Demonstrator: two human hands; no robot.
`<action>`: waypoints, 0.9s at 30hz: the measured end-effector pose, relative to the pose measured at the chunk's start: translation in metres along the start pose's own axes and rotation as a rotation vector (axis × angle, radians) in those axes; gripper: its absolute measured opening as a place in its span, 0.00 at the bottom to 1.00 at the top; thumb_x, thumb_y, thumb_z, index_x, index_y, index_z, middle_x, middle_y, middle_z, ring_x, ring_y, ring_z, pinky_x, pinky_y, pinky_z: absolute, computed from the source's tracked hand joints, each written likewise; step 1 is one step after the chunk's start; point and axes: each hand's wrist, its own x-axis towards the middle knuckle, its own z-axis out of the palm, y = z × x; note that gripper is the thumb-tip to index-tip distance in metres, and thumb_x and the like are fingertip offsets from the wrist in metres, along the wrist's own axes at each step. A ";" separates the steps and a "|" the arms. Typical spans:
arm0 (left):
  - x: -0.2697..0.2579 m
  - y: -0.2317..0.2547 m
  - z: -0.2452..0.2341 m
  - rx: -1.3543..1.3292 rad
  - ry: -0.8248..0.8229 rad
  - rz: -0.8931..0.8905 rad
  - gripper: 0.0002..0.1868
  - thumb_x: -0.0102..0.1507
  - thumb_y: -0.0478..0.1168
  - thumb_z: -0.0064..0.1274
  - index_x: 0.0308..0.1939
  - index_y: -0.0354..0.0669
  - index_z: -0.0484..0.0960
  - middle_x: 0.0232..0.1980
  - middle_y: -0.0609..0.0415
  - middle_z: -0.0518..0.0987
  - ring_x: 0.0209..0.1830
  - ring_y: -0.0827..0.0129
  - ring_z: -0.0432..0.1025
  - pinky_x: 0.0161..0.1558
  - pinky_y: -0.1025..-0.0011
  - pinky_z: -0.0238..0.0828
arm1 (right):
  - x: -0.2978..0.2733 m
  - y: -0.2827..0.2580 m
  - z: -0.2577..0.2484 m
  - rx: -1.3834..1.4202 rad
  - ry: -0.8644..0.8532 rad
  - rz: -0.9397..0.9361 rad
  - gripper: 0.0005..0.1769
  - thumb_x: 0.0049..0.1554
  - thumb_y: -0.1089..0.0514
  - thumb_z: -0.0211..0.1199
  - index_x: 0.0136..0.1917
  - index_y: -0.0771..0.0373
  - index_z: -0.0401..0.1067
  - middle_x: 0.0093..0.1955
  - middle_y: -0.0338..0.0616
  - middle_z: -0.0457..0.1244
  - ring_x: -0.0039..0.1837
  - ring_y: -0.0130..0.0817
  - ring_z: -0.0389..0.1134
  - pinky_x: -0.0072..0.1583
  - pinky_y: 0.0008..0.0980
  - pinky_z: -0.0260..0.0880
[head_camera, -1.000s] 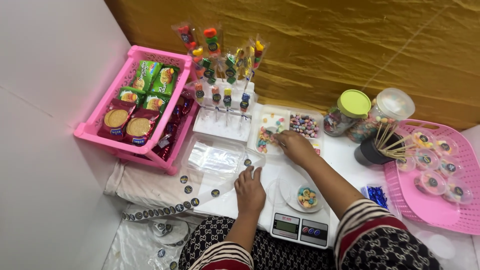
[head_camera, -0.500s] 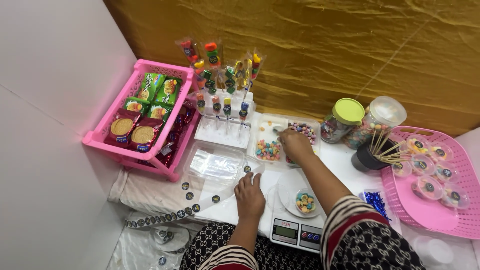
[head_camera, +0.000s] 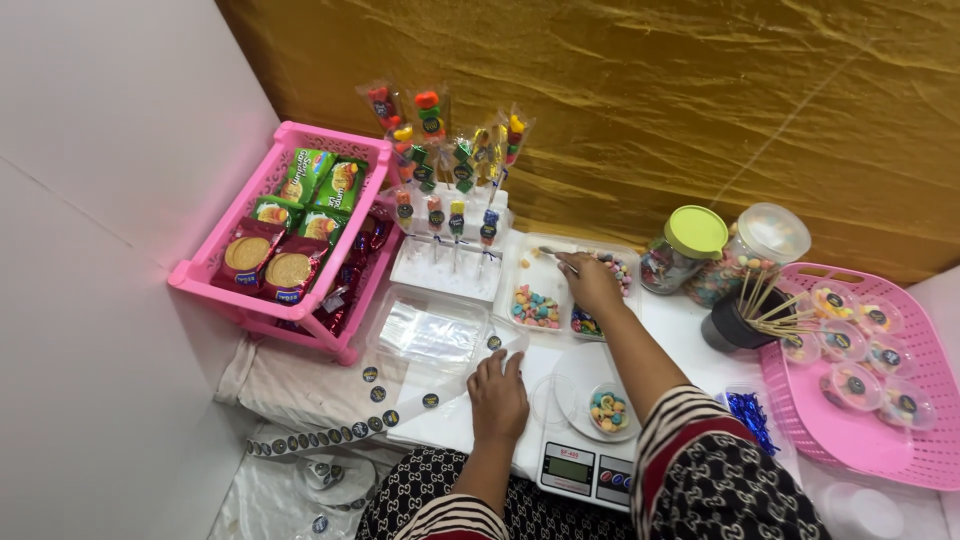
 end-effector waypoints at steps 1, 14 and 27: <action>-0.002 -0.003 0.003 0.004 0.001 -0.003 0.22 0.69 0.40 0.32 0.65 0.60 0.70 0.64 0.55 0.68 0.69 0.60 0.61 0.66 0.54 0.56 | -0.005 -0.013 -0.001 0.004 -0.001 -0.003 0.19 0.65 0.50 0.53 0.67 0.45 0.74 0.61 0.39 0.69 0.64 0.44 0.70 0.63 0.45 0.70; -0.007 -0.027 0.021 -0.250 0.282 0.337 0.43 0.60 0.74 0.31 0.73 0.61 0.65 0.67 0.61 0.73 0.69 0.62 0.62 0.69 0.50 0.45 | -0.081 -0.077 -0.070 0.047 -0.206 -0.077 0.17 0.62 0.54 0.56 0.62 0.55 0.78 0.57 0.51 0.71 0.61 0.56 0.70 0.63 0.53 0.69; -0.012 -0.011 -0.007 -0.191 0.091 0.685 0.51 0.56 0.75 0.45 0.74 0.49 0.62 0.70 0.50 0.72 0.68 0.55 0.65 0.67 0.48 0.50 | -0.067 -0.052 -0.042 0.195 -0.060 -0.006 0.18 0.62 0.48 0.58 0.61 0.53 0.79 0.62 0.44 0.70 0.64 0.42 0.69 0.62 0.39 0.67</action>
